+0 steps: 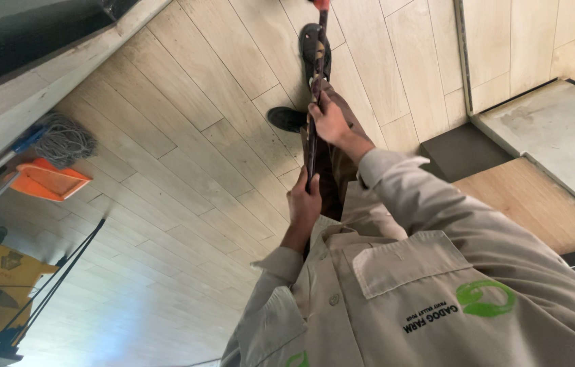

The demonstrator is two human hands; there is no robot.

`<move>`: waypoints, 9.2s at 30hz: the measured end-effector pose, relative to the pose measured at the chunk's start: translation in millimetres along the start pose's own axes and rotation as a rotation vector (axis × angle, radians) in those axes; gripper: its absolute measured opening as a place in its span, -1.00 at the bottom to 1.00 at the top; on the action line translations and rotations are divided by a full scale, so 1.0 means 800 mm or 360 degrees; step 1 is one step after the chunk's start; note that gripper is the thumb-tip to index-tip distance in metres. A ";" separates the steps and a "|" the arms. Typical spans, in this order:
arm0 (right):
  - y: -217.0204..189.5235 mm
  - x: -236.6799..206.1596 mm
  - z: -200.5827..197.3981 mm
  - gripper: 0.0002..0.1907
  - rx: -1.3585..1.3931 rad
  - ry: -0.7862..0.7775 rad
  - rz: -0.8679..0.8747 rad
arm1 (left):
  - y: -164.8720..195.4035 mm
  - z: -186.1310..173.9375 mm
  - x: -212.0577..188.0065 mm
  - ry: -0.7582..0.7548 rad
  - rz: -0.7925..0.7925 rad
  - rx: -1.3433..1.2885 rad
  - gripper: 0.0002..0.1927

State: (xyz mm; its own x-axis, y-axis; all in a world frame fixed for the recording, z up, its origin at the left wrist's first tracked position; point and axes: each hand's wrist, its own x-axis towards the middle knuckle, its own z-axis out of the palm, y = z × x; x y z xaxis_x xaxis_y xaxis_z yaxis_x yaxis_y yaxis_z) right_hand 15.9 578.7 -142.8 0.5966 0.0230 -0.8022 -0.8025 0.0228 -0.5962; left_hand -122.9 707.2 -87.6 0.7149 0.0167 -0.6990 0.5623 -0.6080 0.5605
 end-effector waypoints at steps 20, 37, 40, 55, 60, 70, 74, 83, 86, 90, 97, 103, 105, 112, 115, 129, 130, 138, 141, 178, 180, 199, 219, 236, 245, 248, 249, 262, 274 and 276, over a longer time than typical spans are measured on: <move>-0.031 0.046 0.007 -0.61 -0.0358 0.0038 0.0195 | 0.024 -0.007 0.051 -0.0188 -0.0288 0.0176 -0.45; -0.031 0.047 -0.002 -0.54 -0.0501 0.0006 0.0486 | 0.031 -0.017 0.059 -0.0319 -0.0108 0.0288 -0.45; -0.017 0.009 0.006 -0.44 -0.0345 0.0111 0.0193 | 0.021 -0.031 0.013 -0.0471 -0.0358 0.0277 -0.54; -0.021 0.022 0.012 -0.68 -0.0547 -0.0116 0.0117 | 0.015 -0.039 0.005 -0.0122 0.0014 0.0232 -0.47; -0.042 0.043 0.026 -0.70 -0.0260 -0.0169 0.0343 | 0.025 -0.034 0.013 -0.0198 -0.0508 0.0248 -0.46; -0.021 -0.005 0.051 -0.52 -0.0445 -0.0412 0.0589 | 0.006 -0.075 -0.037 -0.0256 -0.0463 0.0346 -0.58; -0.031 -0.001 0.057 -0.52 -0.0604 -0.0362 0.0176 | 0.006 -0.067 -0.038 -0.0058 -0.0416 0.0262 -0.48; -0.046 0.054 -0.027 -0.71 -0.0010 0.0033 0.0532 | 0.040 -0.019 0.061 -0.0247 -0.0105 0.0334 -0.49; -0.048 0.033 -0.017 -0.68 -0.0156 -0.0017 0.0363 | 0.046 -0.032 0.030 -0.0195 -0.0071 0.0246 -0.49; -0.059 0.039 0.021 -0.62 -0.0160 -0.0191 0.0296 | 0.043 -0.055 0.025 -0.0164 -0.0450 0.0308 -0.44; -0.054 0.080 -0.019 -0.61 -0.0062 -0.0059 0.0514 | 0.038 -0.028 0.087 -0.0184 -0.0060 0.0310 -0.50; -0.033 0.025 -0.014 -0.59 -0.0139 -0.0046 0.0577 | 0.044 -0.040 0.031 -0.0400 -0.0234 0.0324 -0.48; -0.038 0.019 -0.005 -0.63 -0.0130 -0.0084 0.0447 | 0.048 -0.048 0.019 -0.0407 -0.0289 0.0239 -0.48; -0.067 0.073 -0.009 -0.65 -0.0259 -0.0078 0.0498 | 0.052 -0.027 0.070 -0.0173 -0.0129 0.0297 -0.49; -0.054 0.060 -0.006 -0.63 -0.0323 -0.0153 0.0605 | 0.041 -0.027 0.059 -0.0200 -0.0112 0.0291 -0.54; -0.044 0.055 -0.030 -0.53 -0.0302 -0.0026 0.0495 | 0.033 -0.014 0.065 -0.0276 -0.0057 0.0414 -0.48; -0.040 0.040 -0.029 -0.51 -0.0299 -0.0003 0.0496 | 0.031 -0.015 0.055 -0.0301 -0.0076 0.0392 -0.49; -0.049 0.045 -0.002 -0.54 -0.0358 -0.0161 0.0364 | 0.035 -0.031 0.032 -0.0209 -0.0293 0.0199 -0.51; -0.048 0.063 -0.010 -0.56 -0.0374 -0.0073 0.0420 | 0.030 -0.014 0.067 -0.0290 -0.0318 0.0449 -0.43; -0.151 -0.205 0.099 -0.37 -0.0168 0.0409 -0.1548 | -0.001 -0.163 -0.089 0.0409 0.1014 -0.0391 -0.50; -0.160 -0.184 0.099 -0.39 -0.0199 0.0482 -0.1537 | -0.002 -0.155 -0.058 0.0450 0.1113 -0.0446 -0.51; -0.104 -0.149 0.073 -0.45 -0.0322 0.0436 -0.1430 | -0.036 -0.113 -0.053 0.0319 0.0963 -0.0540 -0.51; -0.110 -0.098 0.042 -0.65 -0.0360 0.0190 -0.0766 | -0.018 -0.078 -0.010 0.0408 0.0836 -0.0315 -0.49; -0.108 -0.103 0.022 -0.70 -0.0364 0.0171 -0.0390 | -0.021 -0.055 -0.016 0.0311 0.0747 -0.0243 -0.47; -0.073 -0.112 0.033 -0.70 -0.0333 0.0064 -0.0733 | -0.048 -0.041 -0.037 0.0425 0.0745 -0.0443 -0.49; -0.077 -0.108 0.031 -0.71 -0.0607 0.0237 -0.0421 | -0.048 -0.045 -0.037 0.0245 0.0457 -0.0267 -0.46; -0.077 -0.108 0.030 -0.70 -0.0662 0.0250 -0.0451 | -0.048 -0.046 -0.038 0.0207 0.0398 -0.0201 -0.45; -0.084 -0.111 0.045 -0.65 -0.0658 0.0311 -0.0904 | -0.056 -0.067 -0.026 0.0259 0.0844 -0.0454 -0.44; -0.085 -0.116 0.036 -0.64 -0.0461 0.0240 -0.0912 | -0.039 -0.057 -0.027 0.0307 0.0803 -0.0513 -0.49; -0.098 -0.114 0.035 -0.64 -0.0383 0.0230 -0.0480 | -0.033 -0.056 -0.026 0.0248 0.0614 -0.0417 -0.49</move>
State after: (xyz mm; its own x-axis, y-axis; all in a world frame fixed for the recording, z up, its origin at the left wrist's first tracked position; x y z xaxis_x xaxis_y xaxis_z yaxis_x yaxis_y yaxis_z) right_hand 24.7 603.1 -22.2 0.8122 -0.0896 -0.5764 -0.5801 -0.2279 -0.7820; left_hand -133.7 758.6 -67.7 0.9341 -0.0400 -0.3547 0.3153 -0.3735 0.8724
